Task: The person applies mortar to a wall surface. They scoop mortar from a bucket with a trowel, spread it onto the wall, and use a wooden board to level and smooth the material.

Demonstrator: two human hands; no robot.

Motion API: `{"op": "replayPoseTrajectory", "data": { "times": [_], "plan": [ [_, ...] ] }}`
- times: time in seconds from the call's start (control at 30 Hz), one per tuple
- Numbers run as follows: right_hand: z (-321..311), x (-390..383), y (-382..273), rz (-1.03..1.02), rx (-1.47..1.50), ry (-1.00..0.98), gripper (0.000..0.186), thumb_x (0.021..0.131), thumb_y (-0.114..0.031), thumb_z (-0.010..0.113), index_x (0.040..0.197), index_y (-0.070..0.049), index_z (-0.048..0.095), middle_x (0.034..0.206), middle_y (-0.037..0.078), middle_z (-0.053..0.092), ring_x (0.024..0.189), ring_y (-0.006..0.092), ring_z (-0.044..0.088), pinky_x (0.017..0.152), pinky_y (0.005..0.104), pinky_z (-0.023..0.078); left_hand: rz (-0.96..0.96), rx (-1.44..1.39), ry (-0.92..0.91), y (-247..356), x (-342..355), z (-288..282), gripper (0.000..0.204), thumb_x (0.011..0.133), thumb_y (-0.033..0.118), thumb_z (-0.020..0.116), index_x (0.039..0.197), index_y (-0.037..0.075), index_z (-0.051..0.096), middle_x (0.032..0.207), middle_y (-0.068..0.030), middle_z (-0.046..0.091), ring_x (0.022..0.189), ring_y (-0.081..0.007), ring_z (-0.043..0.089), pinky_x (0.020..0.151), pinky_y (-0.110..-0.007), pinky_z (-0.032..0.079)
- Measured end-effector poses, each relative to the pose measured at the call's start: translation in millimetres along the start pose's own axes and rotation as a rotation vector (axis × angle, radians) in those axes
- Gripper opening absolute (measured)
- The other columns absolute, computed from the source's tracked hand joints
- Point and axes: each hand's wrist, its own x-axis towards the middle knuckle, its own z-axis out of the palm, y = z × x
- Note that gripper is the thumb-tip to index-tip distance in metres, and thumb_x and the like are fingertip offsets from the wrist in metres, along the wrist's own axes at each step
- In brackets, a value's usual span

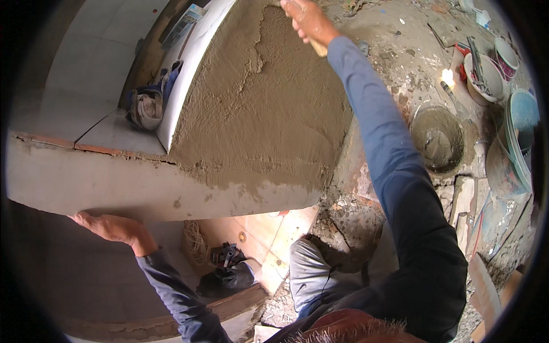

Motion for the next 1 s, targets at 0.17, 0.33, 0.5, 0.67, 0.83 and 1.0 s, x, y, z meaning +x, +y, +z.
{"op": "replayPoseTrajectory", "data": {
  "times": [0.17, 0.33, 0.5, 0.67, 0.83, 1.0],
  "plan": [
    [-33, 52, -7, -0.04, 0.038, 0.115, 0.04, 0.099, -0.047, 0.047, 0.087, -0.009, 0.05, 0.065, 0.002, 0.048, 0.049, 0.0108, 0.046, 0.04, 0.0281, 0.038, -0.103, -0.065, 0.007, 57, -13, 13, 0.055, 0.108, 0.032, 0.026, 0.145, -0.008, 0.034, 0.151, -0.0194, 0.036, 0.138, -0.0282, 0.036, 0.117, -0.037, 0.025],
    [-36, 14, 4, 0.052, 0.275, 0.122, 0.041, 0.098, -0.047, 0.051, 0.094, -0.006, 0.051, 0.068, 0.002, 0.048, 0.051, 0.0104, 0.049, 0.041, 0.0272, 0.043, -0.054, -0.086, -0.047, 31, -5, 6, 0.057, 0.108, 0.034, 0.027, 0.146, -0.009, 0.031, 0.153, -0.0201, 0.032, 0.14, -0.0284, 0.033, 0.118, -0.038, 0.024],
    [-7, -56, 32, 0.195, 0.588, -0.204, 0.043, 0.1, -0.05, 0.049, 0.095, -0.007, 0.05, 0.066, -0.001, 0.047, 0.047, 0.0053, 0.046, 0.037, 0.0236, 0.044, 0.015, -0.103, -0.058, 15, 7, 2, 0.06, 0.108, 0.036, 0.027, 0.145, -0.01, 0.031, 0.151, -0.0207, 0.035, 0.137, -0.0292, 0.035, 0.118, -0.039, 0.025],
    [16, -91, -6, 0.179, 0.297, -0.296, 0.041, 0.101, -0.05, 0.045, 0.092, -0.01, 0.051, 0.059, -0.003, 0.044, 0.041, 0.0041, 0.044, 0.032, 0.0212, 0.04, 0.042, -0.17, -0.043, 36, 4, 5, 0.063, 0.106, 0.04, 0.027, 0.146, -0.009, 0.03, 0.148, -0.0212, 0.036, 0.136, -0.0299, 0.036, 0.117, -0.04, 0.025],
    [34, -139, -6, 0.107, 0.281, -0.449, 0.042, 0.103, -0.048, 0.043, 0.094, -0.007, 0.052, 0.058, -0.002, 0.045, 0.039, 0.0052, 0.044, 0.032, 0.0231, 0.038, -0.098, -0.224, -0.057, 55, -3, 7, 0.063, 0.106, 0.039, 0.027, 0.148, -0.009, 0.026, 0.152, -0.0216, 0.031, 0.138, -0.0296, 0.034, 0.118, -0.04, 0.024],
    [-3, -82, -10, 0.139, 0.584, -0.24, 0.042, 0.102, -0.049, 0.044, 0.095, -0.009, 0.055, 0.06, -0.002, 0.05, 0.04, 0.0042, 0.044, 0.032, 0.0212, 0.039, -0.073, -0.24, -0.066, 61, 1, 6, 0.065, 0.106, 0.038, 0.027, 0.149, -0.01, 0.022, 0.157, -0.0226, 0.024, 0.142, -0.0298, 0.029, 0.12, -0.041, 0.021]
  ]
}}
